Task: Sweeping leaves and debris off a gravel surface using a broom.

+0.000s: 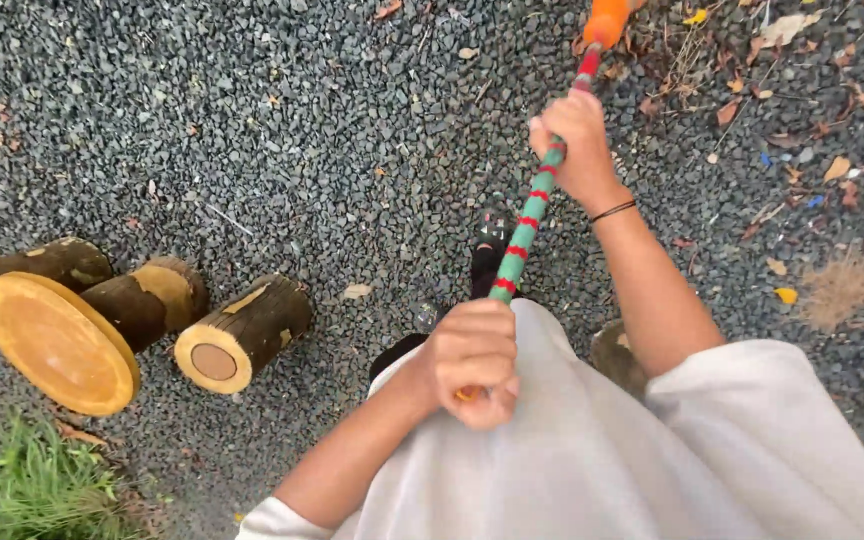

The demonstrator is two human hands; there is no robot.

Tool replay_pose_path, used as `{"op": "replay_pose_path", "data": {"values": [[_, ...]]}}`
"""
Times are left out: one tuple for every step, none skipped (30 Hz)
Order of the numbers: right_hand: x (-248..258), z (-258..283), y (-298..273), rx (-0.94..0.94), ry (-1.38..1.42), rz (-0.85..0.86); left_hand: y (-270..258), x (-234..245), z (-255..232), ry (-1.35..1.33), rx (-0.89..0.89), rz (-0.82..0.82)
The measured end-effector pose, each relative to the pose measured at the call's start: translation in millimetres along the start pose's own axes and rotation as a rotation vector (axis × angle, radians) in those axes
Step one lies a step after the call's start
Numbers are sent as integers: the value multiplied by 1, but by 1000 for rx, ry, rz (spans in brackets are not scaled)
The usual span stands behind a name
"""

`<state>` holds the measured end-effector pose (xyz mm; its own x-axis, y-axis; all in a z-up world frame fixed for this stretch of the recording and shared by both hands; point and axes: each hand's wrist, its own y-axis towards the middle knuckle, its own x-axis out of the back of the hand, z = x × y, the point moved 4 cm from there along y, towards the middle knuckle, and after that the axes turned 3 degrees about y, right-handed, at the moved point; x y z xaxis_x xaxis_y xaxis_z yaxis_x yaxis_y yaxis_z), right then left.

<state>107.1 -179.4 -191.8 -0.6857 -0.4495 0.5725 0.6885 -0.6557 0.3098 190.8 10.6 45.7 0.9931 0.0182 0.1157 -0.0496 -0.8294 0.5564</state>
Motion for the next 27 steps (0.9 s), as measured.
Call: {"op": "replay_pose_path", "data": {"values": [[2,21,7,90,114,0,9,1,-11,31,-32,-21],[6,41,13,179,228,1,18,1,-23,62,-64,-41],[-11,49,3,192,223,2,25,4,-35,67,-76,-45],[-28,54,-7,161,247,30,32,7,-45,67,-69,-69],[-46,61,-23,119,275,60,38,8,-58,62,-51,-92],[-58,72,-29,121,273,62,35,6,-55,62,-53,-95],[-74,82,-31,103,404,128,33,4,-50,129,-17,-76],[-89,92,-34,86,535,195,32,3,-44,196,19,-58],[-99,87,-40,98,525,187,30,-2,-23,198,2,-53],[-109,79,-44,51,560,163,29,-4,1,175,54,-93],[-121,72,-50,1,602,141,28,-6,25,154,115,-129],[-110,64,-48,12,599,134,24,-5,23,159,104,-124],[-99,55,-43,25,548,155,22,-3,24,145,116,-81],[-89,44,-37,37,497,175,19,-1,26,132,129,-38],[-75,7,-38,38,501,181,15,-2,35,135,132,-42],[-61,-29,-39,94,355,136,10,-3,44,83,138,-21],[-52,-62,-39,154,211,94,0,-1,51,35,144,-2],[-35,-75,-34,158,217,101,-11,1,64,41,147,-9],[-12,-93,-23,140,44,95,-16,3,81,-14,136,-49],[12,-112,-13,121,-129,87,-20,6,98,-70,125,-88],[24,-114,-11,115,-130,93,-20,6,100,-76,130,-91],[37,-116,-8,95,-187,53,-19,7,101,-77,115,-106],[54,-123,1,82,-252,5,-14,9,108,-79,88,-118],[60,-118,3,82,-262,4,1,15,94,-85,82,-118],[65,-112,4,58,-260,-25,15,20,76,-99,59,-83],[69,-106,6,35,-259,-54,29,26,58,-112,36,-47],[59,-90,6,36,-266,-53,34,32,47,-116,32,-49]]}}
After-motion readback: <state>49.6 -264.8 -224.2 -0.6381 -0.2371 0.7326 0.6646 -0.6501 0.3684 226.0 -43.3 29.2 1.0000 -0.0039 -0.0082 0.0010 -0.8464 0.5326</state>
